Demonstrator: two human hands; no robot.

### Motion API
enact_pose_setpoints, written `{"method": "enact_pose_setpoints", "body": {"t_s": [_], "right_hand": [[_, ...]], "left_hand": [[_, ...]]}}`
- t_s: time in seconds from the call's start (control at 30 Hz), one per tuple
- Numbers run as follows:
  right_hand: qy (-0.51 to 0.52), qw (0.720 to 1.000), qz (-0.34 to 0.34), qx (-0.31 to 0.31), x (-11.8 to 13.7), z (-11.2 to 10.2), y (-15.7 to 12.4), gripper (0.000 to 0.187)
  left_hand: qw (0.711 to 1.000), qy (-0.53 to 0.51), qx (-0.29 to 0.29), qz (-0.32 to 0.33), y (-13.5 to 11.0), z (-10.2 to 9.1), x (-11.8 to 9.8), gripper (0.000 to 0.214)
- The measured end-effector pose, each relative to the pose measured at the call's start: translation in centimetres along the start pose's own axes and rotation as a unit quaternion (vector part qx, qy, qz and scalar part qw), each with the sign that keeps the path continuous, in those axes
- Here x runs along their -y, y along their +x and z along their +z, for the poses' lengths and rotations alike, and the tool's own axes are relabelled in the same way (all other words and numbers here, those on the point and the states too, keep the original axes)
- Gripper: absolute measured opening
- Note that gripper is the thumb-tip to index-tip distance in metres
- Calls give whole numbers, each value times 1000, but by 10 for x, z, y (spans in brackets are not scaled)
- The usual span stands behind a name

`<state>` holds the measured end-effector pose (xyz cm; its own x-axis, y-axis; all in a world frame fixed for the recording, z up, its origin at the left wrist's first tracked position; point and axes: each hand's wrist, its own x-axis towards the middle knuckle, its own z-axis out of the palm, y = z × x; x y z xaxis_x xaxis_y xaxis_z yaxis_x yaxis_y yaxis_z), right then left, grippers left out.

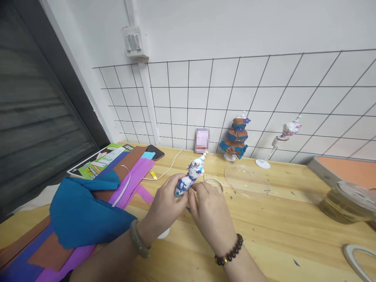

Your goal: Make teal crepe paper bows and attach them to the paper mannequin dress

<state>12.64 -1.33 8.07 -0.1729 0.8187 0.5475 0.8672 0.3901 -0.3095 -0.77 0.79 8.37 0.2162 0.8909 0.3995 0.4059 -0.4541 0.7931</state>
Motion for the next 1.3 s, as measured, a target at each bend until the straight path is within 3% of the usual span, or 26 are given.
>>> {"method": "enact_pose_setpoints", "body": {"t_s": [0.33,0.63,0.9,1.17,1.3], "right_hand": [[-4,999,37,19,4,2,-2,20],[40,994,68,78,7,-6,2,19],[-26,998,45,36,4,-1,0,19],[1,997,80,10,5,-4,-1,26],[53,995,86,27,8,-11,0,21]], "left_hand": [[997,72,10,22,-3,5,0,23],[998,60,15,-19,-1,4,3,29],[996,84,17,0,-5,8,2,20],[999,-1,23,-26,-3,8,2,19],[998,-38,18,-51,0,6,4,20]]}}
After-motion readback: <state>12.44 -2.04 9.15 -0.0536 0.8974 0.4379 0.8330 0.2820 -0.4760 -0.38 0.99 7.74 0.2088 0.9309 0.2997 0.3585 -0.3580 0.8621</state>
